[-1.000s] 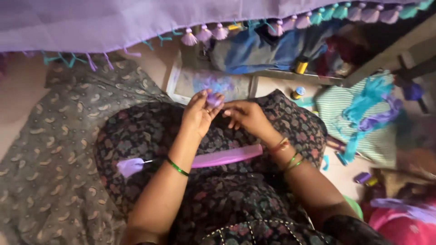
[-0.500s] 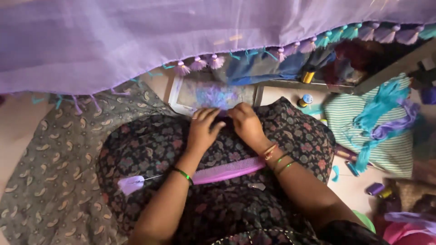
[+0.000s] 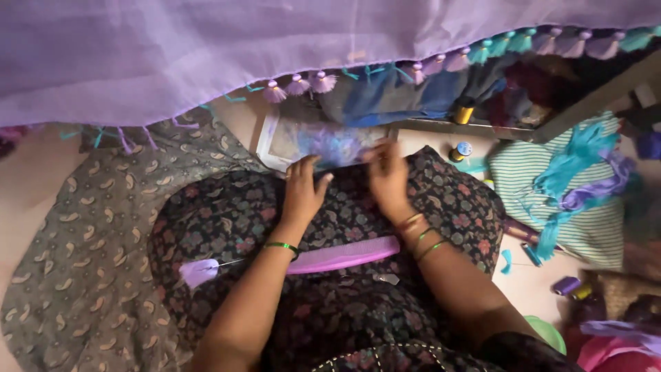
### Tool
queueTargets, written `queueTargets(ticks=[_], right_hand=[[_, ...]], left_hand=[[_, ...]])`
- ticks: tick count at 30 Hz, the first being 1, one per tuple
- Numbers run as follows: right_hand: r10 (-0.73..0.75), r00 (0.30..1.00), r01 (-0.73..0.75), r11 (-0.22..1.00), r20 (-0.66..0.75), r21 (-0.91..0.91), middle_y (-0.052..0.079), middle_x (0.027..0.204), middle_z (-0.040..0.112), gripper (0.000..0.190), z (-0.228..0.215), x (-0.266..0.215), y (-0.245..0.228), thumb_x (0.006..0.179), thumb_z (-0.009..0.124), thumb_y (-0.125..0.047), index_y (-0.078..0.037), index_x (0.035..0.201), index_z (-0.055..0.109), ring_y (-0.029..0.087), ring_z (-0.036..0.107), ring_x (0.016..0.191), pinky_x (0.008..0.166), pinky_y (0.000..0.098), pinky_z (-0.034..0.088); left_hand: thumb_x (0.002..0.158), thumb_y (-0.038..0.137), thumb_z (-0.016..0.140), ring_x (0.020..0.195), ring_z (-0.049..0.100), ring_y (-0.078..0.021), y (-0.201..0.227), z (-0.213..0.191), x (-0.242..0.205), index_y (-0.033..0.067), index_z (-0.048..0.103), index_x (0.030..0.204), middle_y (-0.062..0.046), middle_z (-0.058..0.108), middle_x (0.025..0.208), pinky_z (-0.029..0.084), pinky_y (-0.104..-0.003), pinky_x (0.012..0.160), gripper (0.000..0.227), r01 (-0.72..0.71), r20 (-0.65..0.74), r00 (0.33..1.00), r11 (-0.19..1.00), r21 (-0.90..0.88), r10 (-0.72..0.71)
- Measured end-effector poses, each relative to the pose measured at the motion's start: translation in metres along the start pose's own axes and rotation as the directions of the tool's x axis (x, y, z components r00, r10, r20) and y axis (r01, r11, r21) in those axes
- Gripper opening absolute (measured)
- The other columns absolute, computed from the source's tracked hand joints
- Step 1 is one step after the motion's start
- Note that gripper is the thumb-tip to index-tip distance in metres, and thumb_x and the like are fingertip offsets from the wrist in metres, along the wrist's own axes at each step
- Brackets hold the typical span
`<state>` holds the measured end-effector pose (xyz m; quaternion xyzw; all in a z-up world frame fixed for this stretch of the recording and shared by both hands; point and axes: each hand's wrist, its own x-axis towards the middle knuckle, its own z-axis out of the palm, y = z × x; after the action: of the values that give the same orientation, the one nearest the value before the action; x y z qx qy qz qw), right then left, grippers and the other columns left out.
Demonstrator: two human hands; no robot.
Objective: Finishing the decorative trim on a purple garment by hand-tying tassels and using scissors.
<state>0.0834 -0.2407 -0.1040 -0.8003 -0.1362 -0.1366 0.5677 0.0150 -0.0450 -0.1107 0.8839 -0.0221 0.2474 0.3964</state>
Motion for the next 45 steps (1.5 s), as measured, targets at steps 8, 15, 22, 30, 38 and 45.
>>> queueTargets(ticks=[8, 15, 22, 30, 38, 45], right_hand=[[-0.392, 0.848, 0.426, 0.905, 0.358, -0.019, 0.013, 0.101, 0.065, 0.022, -0.002, -0.017, -0.027, 0.088, 0.068, 0.001, -0.004, 0.107, 0.059, 0.031, 0.066, 0.091, 0.081, 0.0385, 0.055], [0.23, 0.966, -0.191, 0.942, -0.116, 0.275, 0.013, 0.097, 0.059, 0.025, -0.007, -0.008, -0.007, 0.097, 0.067, -0.001, -0.007, 0.117, 0.053, 0.023, 0.059, 0.082, 0.075, 0.0325, 0.052], [-0.406, 0.857, 0.431, 0.902, 0.316, -0.01, 0.014, 0.106, 0.065, 0.024, -0.005, -0.032, -0.035, 0.093, 0.071, 0.002, -0.004, 0.114, 0.061, 0.032, 0.066, 0.097, 0.085, 0.0353, 0.054], [0.029, 0.946, -0.018, 0.999, 0.323, -0.036, 0.011, 0.095, 0.07, 0.022, -0.024, -0.042, -0.046, 0.094, 0.081, -0.011, -0.005, 0.11, 0.067, 0.027, 0.068, 0.079, 0.07, 0.0339, 0.054], [-0.27, 0.45, 0.684, 0.717, 0.851, -0.135, 0.011, 0.087, 0.068, 0.037, -0.075, -0.087, -0.114, 0.073, 0.074, -0.028, -0.007, 0.103, 0.072, 0.033, 0.067, 0.083, 0.068, 0.0447, 0.055], [0.099, 0.906, 0.367, 0.301, 0.412, -0.88, 0.014, 0.088, 0.066, 0.014, -0.21, -0.06, -0.048, 0.076, 0.07, -0.017, -0.01, 0.088, 0.068, 0.034, 0.064, 0.082, 0.065, 0.0458, 0.051]], left_hand=[[0.091, 0.013, 0.066, 0.127, 0.057, -0.0376, -0.009, 0.011, -0.018, 0.0046, 0.068, 0.105, -0.013, 0.066, 0.119, 0.045, -0.047, 0.108, 0.016, -0.202, 0.262, 0.948, 0.978, 0.06, 0.18], [0.088, 0.017, 0.073, 0.112, 0.055, -0.0395, 0.015, -0.007, -0.004, -0.0025, 0.068, 0.107, -0.018, 0.066, 0.114, 0.044, -0.051, 0.099, 0.028, -0.08, -0.014, 0.997, 0.997, 0.016, 0.08], [0.092, 0.01, 0.069, 0.122, 0.058, -0.0365, 0.014, -0.011, -0.018, 0.0034, 0.073, 0.106, -0.014, 0.069, 0.119, 0.047, -0.046, 0.104, 0.016, -0.27, 0.17, 0.944, 0.958, -0.093, 0.283], [0.097, 0.015, 0.071, 0.09, 0.071, -0.0308, -0.024, 0.009, -0.024, 0.005, 0.076, 0.102, -0.013, 0.075, 0.097, 0.055, -0.038, 0.083, 0.012, 0.072, -0.015, 0.997, 0.985, -0.157, -0.075], [0.099, 0.024, 0.072, 0.074, 0.067, -0.0149, -0.048, 0.016, -0.026, 0.0047, 0.077, 0.102, -0.01, 0.077, 0.086, 0.053, -0.03, 0.071, 0.02, 0.334, -0.029, 0.929, 0.87, -0.364, -0.369], [0.096, 0.023, 0.076, 0.07, 0.066, -0.0145, -0.051, 0.015, -0.029, 0.0037, 0.076, 0.099, -0.01, 0.074, 0.08, 0.053, -0.031, 0.069, 0.02, 0.385, 0.022, 0.921, 0.895, -0.224, -0.39]])
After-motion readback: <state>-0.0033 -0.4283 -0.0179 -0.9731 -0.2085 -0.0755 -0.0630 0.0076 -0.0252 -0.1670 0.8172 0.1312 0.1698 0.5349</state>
